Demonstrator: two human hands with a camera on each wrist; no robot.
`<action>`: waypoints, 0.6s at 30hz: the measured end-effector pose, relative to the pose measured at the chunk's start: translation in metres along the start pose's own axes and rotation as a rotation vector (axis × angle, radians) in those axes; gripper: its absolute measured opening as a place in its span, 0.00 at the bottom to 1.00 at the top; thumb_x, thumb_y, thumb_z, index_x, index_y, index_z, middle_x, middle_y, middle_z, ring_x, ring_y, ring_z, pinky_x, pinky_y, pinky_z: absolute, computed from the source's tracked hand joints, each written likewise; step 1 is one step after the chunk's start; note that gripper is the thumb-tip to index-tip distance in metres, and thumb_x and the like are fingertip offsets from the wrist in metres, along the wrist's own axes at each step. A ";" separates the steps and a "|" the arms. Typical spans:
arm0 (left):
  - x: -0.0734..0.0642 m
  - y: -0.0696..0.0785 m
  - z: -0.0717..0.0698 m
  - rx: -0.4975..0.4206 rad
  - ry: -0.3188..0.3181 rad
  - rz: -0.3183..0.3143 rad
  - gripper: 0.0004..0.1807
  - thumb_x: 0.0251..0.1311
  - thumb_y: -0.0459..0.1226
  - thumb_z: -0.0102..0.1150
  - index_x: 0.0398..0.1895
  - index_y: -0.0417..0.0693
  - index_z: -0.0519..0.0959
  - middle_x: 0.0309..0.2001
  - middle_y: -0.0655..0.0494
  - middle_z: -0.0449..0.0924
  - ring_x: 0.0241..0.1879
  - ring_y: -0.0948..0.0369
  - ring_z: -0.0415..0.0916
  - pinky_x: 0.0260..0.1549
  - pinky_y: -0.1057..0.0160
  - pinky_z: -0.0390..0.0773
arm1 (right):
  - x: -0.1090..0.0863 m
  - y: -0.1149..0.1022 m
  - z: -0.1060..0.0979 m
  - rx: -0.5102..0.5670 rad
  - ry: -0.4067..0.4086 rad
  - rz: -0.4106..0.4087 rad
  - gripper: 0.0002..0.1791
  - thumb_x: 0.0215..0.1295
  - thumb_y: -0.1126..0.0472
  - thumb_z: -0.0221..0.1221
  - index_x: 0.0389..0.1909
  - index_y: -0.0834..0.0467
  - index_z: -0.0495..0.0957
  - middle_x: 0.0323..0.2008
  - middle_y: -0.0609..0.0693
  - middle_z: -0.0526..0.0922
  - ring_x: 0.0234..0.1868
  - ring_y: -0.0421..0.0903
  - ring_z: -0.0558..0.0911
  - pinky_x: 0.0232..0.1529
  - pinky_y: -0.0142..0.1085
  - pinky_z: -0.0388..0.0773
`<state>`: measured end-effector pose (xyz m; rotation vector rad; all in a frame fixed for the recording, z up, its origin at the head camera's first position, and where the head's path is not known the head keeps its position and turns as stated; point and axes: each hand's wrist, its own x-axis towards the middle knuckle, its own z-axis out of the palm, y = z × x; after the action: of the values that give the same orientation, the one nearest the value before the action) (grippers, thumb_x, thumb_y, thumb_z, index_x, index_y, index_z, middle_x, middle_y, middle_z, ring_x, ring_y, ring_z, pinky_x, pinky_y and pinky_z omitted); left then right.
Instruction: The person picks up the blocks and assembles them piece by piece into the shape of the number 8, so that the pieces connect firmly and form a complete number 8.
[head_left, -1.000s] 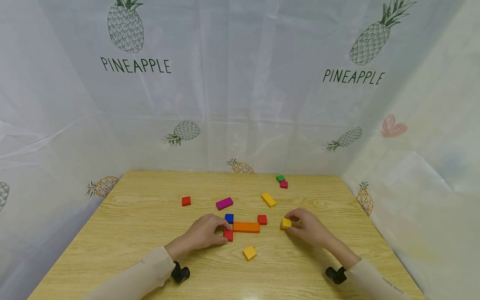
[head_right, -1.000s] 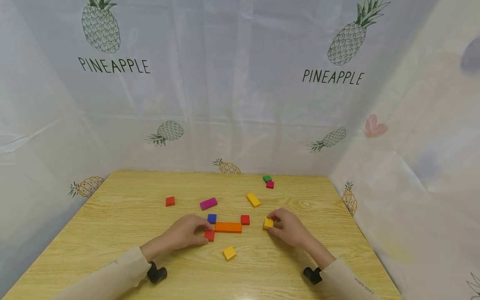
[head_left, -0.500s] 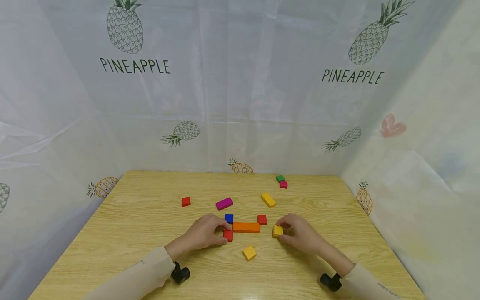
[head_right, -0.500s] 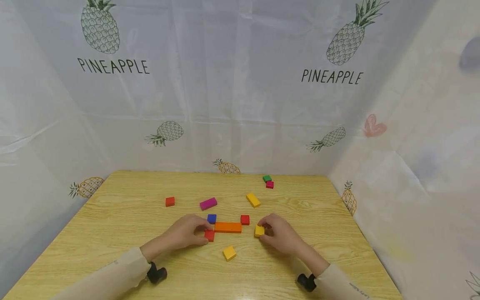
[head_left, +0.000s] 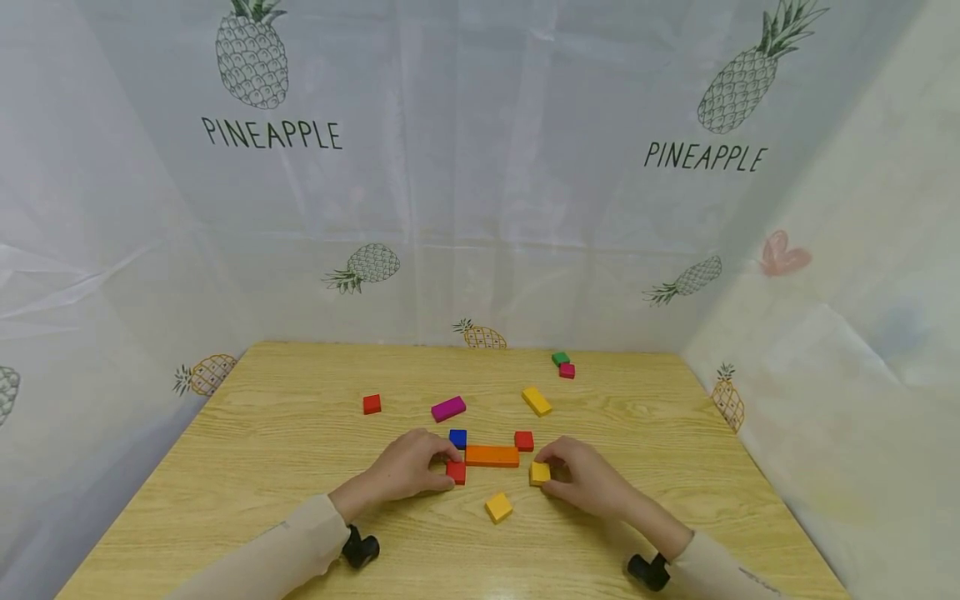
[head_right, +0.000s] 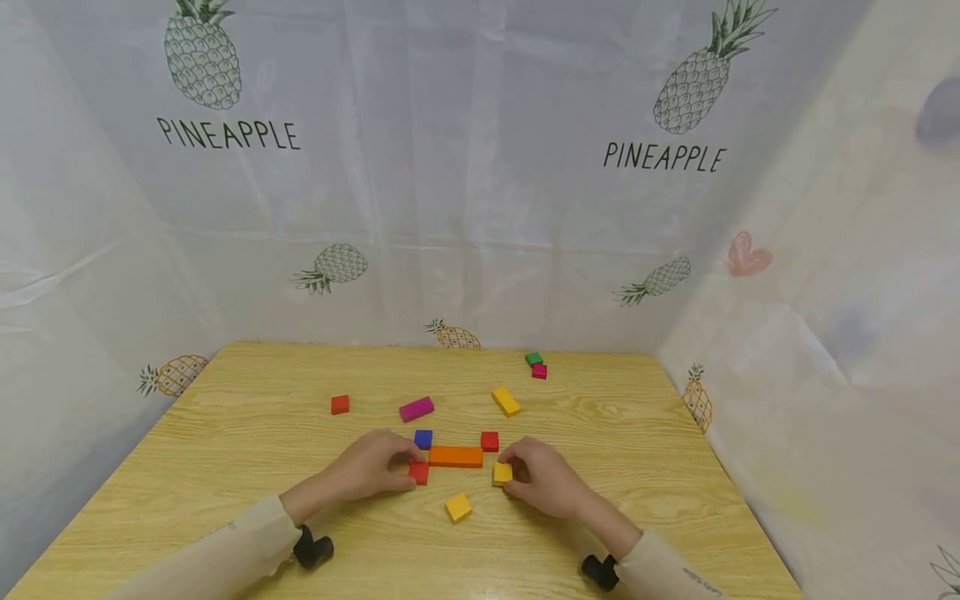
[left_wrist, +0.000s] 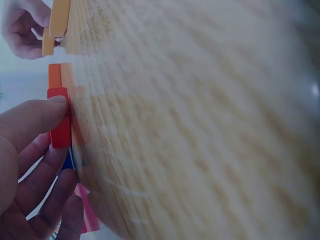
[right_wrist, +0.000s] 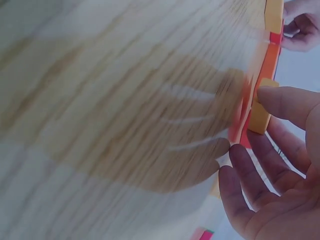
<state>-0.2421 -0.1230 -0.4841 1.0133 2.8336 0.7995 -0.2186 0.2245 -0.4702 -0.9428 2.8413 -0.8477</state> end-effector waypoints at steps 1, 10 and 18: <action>0.000 0.000 0.000 -0.001 0.001 0.002 0.12 0.59 0.42 0.79 0.46 0.57 0.90 0.43 0.68 0.89 0.43 0.65 0.80 0.48 0.58 0.81 | 0.001 -0.001 0.001 0.002 -0.001 -0.003 0.15 0.68 0.59 0.72 0.53 0.56 0.83 0.50 0.46 0.85 0.52 0.48 0.83 0.56 0.46 0.82; -0.001 0.000 0.000 -0.004 0.002 0.008 0.12 0.59 0.41 0.79 0.45 0.57 0.90 0.43 0.68 0.89 0.43 0.66 0.79 0.47 0.59 0.81 | 0.007 -0.006 0.006 0.007 -0.018 -0.007 0.15 0.68 0.59 0.73 0.53 0.55 0.83 0.49 0.45 0.84 0.50 0.45 0.83 0.53 0.42 0.83; -0.002 0.002 0.000 -0.011 0.011 0.018 0.12 0.58 0.40 0.79 0.45 0.57 0.90 0.42 0.67 0.89 0.42 0.65 0.79 0.46 0.58 0.81 | 0.009 -0.007 0.008 -0.002 -0.023 -0.015 0.15 0.67 0.60 0.73 0.53 0.55 0.84 0.48 0.44 0.84 0.46 0.41 0.81 0.50 0.38 0.81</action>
<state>-0.2398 -0.1227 -0.4833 1.0378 2.8300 0.8245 -0.2203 0.2104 -0.4723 -0.9686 2.8204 -0.8299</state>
